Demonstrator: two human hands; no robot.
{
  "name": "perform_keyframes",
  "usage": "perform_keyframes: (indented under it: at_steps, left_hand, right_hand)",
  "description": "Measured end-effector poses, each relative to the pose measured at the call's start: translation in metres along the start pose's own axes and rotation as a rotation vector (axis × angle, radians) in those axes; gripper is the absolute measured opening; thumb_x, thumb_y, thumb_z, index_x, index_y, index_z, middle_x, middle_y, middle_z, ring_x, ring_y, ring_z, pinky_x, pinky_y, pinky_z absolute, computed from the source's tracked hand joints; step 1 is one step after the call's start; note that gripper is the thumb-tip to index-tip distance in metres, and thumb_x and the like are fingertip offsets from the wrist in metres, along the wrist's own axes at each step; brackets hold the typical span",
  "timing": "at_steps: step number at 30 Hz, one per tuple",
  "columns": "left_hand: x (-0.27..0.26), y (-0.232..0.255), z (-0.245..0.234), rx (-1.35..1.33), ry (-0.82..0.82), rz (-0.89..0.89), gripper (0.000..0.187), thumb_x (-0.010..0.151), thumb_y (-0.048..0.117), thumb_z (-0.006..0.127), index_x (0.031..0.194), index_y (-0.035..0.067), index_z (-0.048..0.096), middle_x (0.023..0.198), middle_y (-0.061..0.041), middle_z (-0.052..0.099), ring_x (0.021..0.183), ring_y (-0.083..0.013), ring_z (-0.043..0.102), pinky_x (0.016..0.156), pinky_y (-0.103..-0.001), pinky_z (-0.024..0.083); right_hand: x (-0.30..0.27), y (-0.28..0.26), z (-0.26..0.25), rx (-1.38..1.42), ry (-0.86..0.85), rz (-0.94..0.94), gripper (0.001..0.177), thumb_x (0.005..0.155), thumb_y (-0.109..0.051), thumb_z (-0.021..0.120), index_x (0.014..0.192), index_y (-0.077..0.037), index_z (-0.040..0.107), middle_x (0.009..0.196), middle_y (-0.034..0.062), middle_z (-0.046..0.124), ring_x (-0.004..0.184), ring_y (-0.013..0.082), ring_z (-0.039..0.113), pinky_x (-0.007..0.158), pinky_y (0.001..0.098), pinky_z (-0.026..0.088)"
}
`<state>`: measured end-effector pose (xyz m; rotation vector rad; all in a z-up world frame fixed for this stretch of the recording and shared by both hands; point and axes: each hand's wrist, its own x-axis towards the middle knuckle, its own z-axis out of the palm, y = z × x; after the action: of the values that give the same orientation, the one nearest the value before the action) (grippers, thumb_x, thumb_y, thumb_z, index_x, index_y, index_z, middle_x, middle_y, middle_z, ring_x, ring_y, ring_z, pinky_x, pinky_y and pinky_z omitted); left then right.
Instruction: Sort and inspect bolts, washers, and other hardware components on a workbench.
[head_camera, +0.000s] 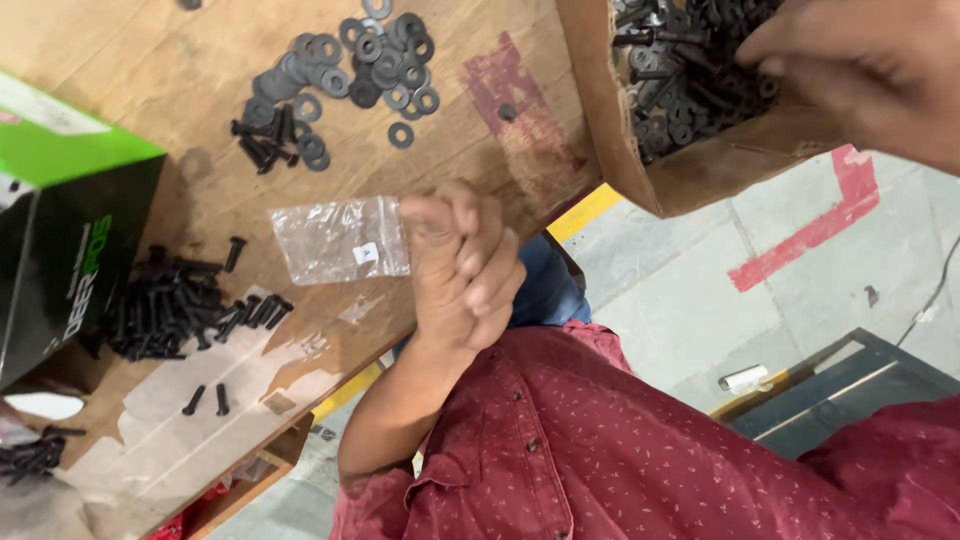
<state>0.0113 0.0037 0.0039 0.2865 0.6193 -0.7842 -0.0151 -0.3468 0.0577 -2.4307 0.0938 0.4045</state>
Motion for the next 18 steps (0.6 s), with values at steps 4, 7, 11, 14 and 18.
perform_keyframes:
  at_steps: [4,7,11,14,18]
  left_hand:
    - [0.005,0.001,-0.031,-0.085,-0.403,-0.042,0.072,0.112,0.068,0.031,0.071,0.01,0.038,0.058,0.001,0.044,0.042,-0.0109,0.036,0.039,-0.023,0.025]
    - [0.007,0.0,-0.029,-0.053,-0.523,0.018,0.074,0.126,0.065,0.032,0.076,0.01,0.04,0.07,0.0,0.049,0.052,-0.0115,0.041,0.046,-0.024,0.026]
    - [0.009,-0.003,-0.012,-0.103,-0.256,0.026,0.06,0.122,0.051,0.033,0.084,0.006,0.047,0.081,-0.005,0.054,0.067,-0.0134,0.053,0.053,-0.023,0.041]
    - [0.009,-0.004,-0.004,-0.084,-0.152,0.022,0.045,0.118,0.04,0.037,0.096,0.004,0.053,0.098,-0.01,0.056,0.091,-0.0211,0.06,0.084,-0.032,0.051]
    - [0.007,-0.007,-0.006,-0.057,-0.171,-0.005,0.042,0.118,0.037,0.04,0.104,0.002,0.057,0.108,-0.014,0.059,0.104,-0.0274,0.063,0.091,-0.034,0.052]
  right_hand:
    - [0.026,-0.035,0.0,-0.548,-0.264,-0.281,0.024,0.089,-0.018,0.07,0.112,-0.015,0.076,0.1,0.0023,0.071,0.092,0.0231,0.074,0.081,0.0377,0.061]
    - [0.041,-0.067,0.012,-0.878,-0.513,-0.054,0.025,0.085,-0.036,0.071,0.107,-0.024,0.077,0.1,-0.005,0.073,0.079,0.021,0.074,0.069,0.0374,0.061]
    - [0.048,-0.063,0.019,-0.937,-0.487,-0.135,0.029,0.086,-0.041,0.067,0.108,-0.023,0.075,0.103,-0.0008,0.074,0.075,0.0247,0.074,0.061,0.0373,0.061]
    - [0.05,-0.056,0.016,-0.99,-0.647,-0.047,0.022,0.091,-0.038,0.067,0.111,-0.03,0.074,0.101,-0.0049,0.074,0.081,0.0207,0.075,0.068,0.0346,0.062]
    - [0.037,-0.028,0.014,-0.818,-0.458,-0.102,0.025,0.086,-0.036,0.07,0.107,-0.024,0.076,0.102,-0.0046,0.075,0.08,0.022,0.075,0.071,0.0372,0.061]
